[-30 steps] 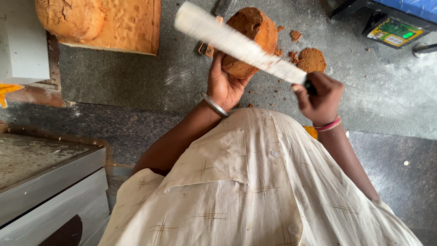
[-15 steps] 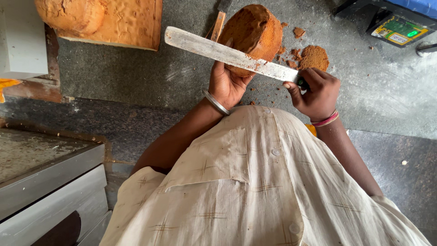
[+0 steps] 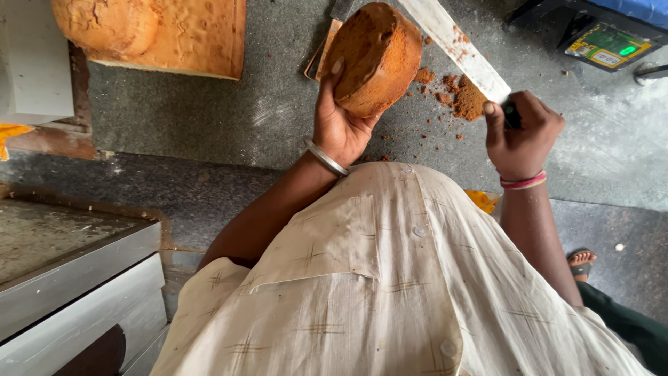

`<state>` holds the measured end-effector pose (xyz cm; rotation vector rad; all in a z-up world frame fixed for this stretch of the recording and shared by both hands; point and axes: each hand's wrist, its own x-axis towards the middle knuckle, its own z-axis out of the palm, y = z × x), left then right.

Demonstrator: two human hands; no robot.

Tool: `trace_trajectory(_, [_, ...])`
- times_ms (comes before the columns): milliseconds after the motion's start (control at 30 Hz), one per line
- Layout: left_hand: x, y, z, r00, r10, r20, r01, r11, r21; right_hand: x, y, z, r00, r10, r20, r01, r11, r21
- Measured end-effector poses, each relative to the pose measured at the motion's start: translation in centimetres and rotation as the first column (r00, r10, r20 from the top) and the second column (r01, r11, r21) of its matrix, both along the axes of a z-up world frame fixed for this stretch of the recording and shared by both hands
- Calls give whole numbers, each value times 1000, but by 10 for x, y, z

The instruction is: The person carves a large piece of baked bread into a rounded shape using a serrated knife, scraping and cutting away the crust and interior.

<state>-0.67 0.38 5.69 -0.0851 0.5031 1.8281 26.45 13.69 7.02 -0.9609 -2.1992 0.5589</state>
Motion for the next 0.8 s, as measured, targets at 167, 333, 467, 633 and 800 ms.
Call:
trace_trajectory(167, [2, 2, -35, 1000, 11, 23, -11, 1000, -16, -16, -16, 5, 988, 150, -40, -153, 983, -97])
trace_trajectory(333, [7, 3, -57, 998, -39, 50, 36, 998, 47, -35, -23, 9, 967, 225, 117, -223, 974, -32])
trace_trajectory(467, [4, 2, -34, 1000, -19, -3, 19, 999, 32, -29, -14, 6, 969, 236, 78, -237, 972, -1])
trace_trajectory(633, [0, -1, -9, 1000, 9, 13, -9, 1000, -24, -15, 4, -7, 1000, 4, -12, -5, 998, -55])
trace_trajectory(800, [4, 5, -29, 999, 0, 32, 2, 997, -78, -7, -8, -5, 993, 113, -20, -114, 989, -98])
